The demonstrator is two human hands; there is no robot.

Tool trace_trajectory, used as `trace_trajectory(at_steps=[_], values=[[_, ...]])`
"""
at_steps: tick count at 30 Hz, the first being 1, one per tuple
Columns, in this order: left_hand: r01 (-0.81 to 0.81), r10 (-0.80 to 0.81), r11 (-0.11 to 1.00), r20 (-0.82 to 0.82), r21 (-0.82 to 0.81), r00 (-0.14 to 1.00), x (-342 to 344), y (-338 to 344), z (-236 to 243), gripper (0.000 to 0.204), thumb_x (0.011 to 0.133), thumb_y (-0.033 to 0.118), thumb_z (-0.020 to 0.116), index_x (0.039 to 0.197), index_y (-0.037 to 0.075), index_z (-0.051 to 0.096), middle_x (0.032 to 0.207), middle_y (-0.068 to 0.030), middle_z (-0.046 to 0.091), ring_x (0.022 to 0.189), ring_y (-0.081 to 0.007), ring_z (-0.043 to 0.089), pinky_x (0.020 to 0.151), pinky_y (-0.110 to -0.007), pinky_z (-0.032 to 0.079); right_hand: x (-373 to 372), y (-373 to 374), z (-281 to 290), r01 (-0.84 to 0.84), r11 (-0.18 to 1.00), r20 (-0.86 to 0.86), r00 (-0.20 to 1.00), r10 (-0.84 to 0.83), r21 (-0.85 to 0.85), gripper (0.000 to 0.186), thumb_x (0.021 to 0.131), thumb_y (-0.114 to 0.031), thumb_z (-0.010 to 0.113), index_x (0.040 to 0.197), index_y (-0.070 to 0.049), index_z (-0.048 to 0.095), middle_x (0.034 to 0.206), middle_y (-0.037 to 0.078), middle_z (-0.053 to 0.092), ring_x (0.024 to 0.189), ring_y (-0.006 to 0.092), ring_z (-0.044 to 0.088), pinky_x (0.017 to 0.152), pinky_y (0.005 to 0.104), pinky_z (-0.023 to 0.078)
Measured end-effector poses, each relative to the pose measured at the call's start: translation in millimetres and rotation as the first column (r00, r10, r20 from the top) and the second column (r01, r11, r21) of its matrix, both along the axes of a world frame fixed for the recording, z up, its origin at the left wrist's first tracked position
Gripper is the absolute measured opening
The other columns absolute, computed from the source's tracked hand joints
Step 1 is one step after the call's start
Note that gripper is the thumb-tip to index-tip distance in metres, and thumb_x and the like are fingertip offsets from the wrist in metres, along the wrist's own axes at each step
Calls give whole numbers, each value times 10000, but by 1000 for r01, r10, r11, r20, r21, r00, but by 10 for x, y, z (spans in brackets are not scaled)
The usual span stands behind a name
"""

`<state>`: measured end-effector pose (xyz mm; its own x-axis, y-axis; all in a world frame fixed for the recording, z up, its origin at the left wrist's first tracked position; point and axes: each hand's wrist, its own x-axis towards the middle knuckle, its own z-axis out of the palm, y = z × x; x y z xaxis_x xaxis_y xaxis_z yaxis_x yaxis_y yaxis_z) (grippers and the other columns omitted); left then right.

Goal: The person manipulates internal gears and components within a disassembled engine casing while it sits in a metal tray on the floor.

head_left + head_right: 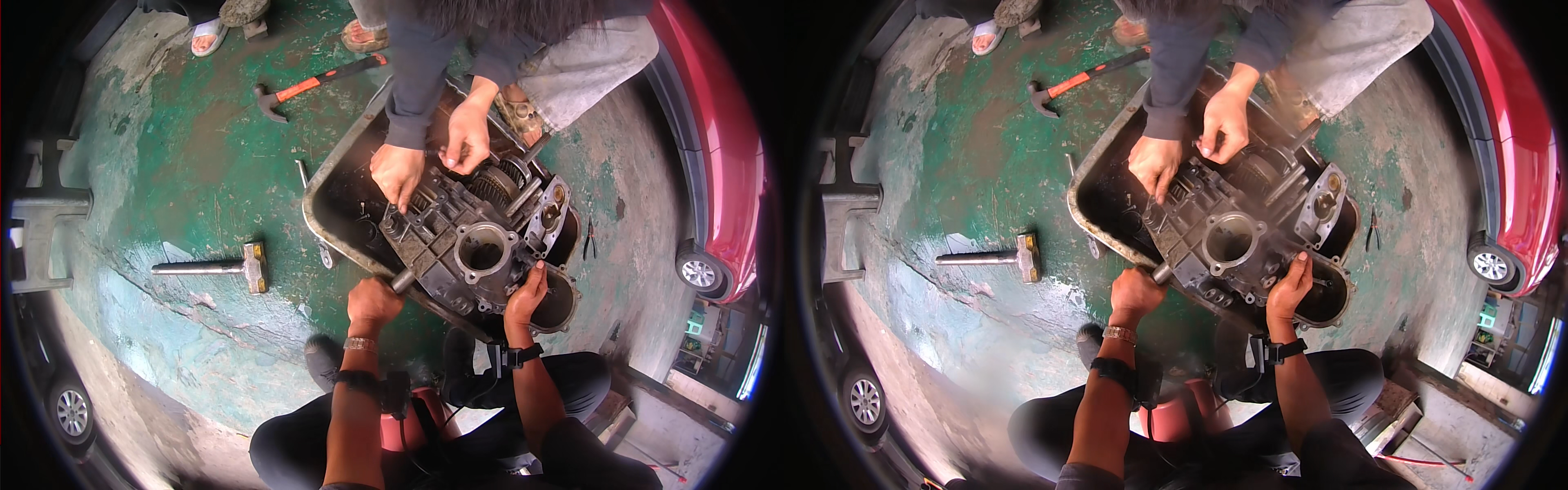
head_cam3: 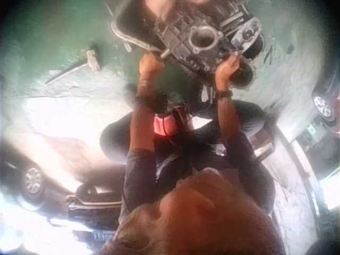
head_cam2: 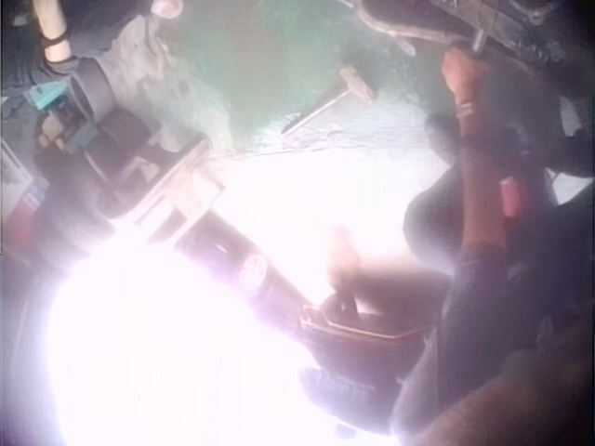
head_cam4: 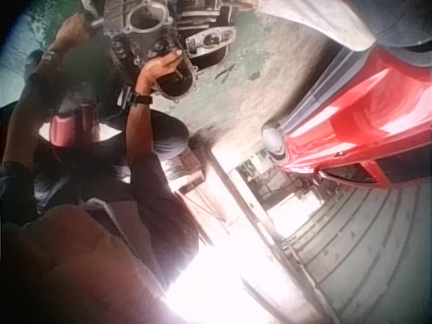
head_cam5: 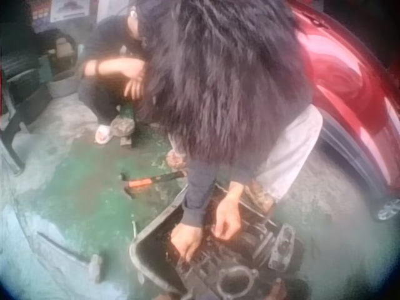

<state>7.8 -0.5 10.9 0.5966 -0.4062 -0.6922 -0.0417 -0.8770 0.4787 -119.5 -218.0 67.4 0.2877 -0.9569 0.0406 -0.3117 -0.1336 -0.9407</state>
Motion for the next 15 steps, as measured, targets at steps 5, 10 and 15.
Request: trace_trajectory(at_steps=[5,10,15], values=[[-20,20,1000,17,-15,1000,4,17,20,412,713,436,649,892,68,705,878,-213,665,866,-373,640,789,-428,517,5,8,-5,-3,1000,4,1000,3,9,411,984,-312,418,921,73,544,801,61,543,746,149,455,714,277,397],[19,-19,1000,23,-13,1000,-1,4,14,339,743,372,598,894,89,706,896,-207,665,869,-369,645,796,-416,523,-3,2,2,0,1000,13,1000,0,22,414,984,-319,421,924,72,544,801,53,539,747,142,453,712,272,394],[19,-18,1000,33,-7,999,-8,-3,-6,345,736,365,602,878,67,705,888,-213,664,869,-373,645,794,-417,523,-6,-3,7,-4,1000,13,1000,3,20,418,985,-325,422,925,69,545,807,52,542,747,142,452,712,271,394]])
